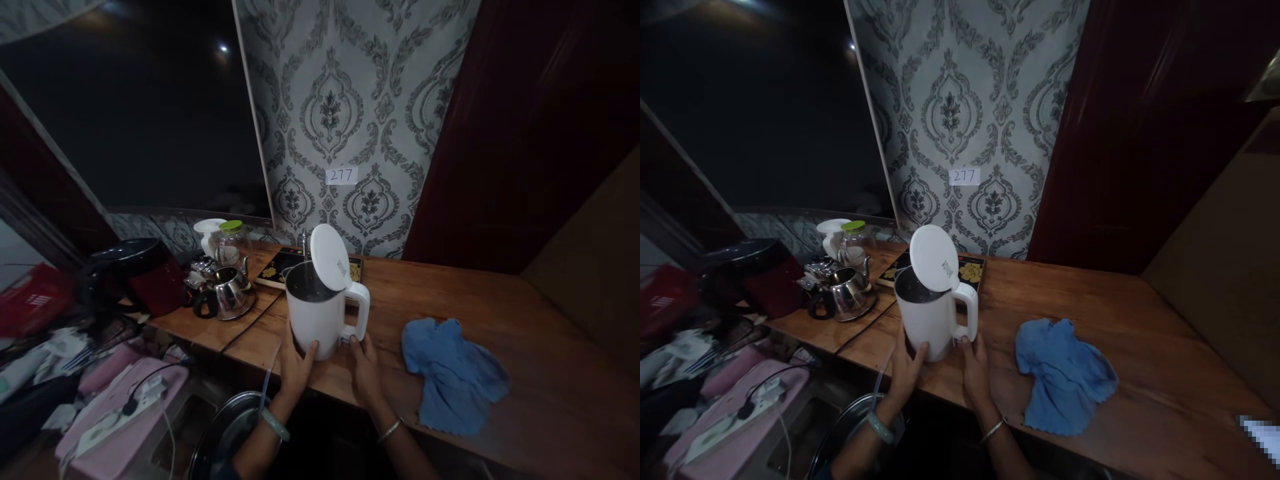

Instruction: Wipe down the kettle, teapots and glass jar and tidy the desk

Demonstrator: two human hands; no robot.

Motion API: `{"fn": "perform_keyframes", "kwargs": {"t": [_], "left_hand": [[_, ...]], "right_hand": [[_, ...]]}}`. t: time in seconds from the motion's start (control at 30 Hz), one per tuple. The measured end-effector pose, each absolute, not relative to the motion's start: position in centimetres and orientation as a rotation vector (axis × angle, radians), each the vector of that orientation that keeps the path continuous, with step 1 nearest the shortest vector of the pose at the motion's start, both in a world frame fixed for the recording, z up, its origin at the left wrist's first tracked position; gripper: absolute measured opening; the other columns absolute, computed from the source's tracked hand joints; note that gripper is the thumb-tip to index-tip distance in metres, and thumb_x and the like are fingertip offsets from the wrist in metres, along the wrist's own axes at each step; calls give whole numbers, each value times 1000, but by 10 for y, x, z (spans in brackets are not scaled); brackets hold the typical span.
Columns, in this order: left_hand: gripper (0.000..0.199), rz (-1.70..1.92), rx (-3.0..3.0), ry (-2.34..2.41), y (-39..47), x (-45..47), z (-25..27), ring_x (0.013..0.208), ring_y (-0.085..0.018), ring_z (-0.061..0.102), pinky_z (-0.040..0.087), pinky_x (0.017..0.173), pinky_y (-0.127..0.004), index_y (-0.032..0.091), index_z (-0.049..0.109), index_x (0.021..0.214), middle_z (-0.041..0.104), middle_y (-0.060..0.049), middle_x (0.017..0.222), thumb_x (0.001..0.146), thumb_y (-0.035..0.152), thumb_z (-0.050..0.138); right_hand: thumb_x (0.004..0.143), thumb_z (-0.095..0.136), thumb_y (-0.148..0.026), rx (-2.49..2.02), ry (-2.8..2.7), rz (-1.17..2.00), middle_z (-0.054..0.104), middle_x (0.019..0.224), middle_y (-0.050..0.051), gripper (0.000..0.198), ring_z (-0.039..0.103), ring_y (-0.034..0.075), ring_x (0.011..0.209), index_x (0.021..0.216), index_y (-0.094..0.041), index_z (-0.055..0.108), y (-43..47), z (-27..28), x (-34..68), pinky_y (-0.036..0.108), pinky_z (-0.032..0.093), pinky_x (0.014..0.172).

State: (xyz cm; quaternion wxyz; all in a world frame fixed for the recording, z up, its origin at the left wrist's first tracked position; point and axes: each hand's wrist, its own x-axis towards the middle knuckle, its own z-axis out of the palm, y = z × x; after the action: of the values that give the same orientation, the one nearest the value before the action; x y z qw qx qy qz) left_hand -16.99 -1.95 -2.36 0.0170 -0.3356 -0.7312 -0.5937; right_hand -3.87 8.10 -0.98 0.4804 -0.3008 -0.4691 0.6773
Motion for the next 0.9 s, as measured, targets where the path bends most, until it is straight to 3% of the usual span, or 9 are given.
{"fn": "perform_keyframes", "kwargs": {"t": [0.4, 0.9], "left_hand": [[91, -1853, -1015, -2277, -18, -169, -23, 147, -36, 42, 33, 122, -57, 15, 37, 154, 48, -21, 155, 83, 65, 65], [89, -1856, -1034, -2250, -18, -168, -21, 146, -36, 44, 34, 121, -57, 14, 38, 154, 50, -22, 153, 84, 63, 64]], "right_hand": [[80, 72, -61, -761, -1183, 1588, 77, 104, 5, 45, 67, 26, 101, 105, -24, 71, 82, -11, -39, 40, 51, 93], [81, 72, -60, -744, -1161, 1639, 76, 112, 6, 47, 67, 26, 108, 111, -24, 70, 82, -12, -38, 41, 50, 98]]}}
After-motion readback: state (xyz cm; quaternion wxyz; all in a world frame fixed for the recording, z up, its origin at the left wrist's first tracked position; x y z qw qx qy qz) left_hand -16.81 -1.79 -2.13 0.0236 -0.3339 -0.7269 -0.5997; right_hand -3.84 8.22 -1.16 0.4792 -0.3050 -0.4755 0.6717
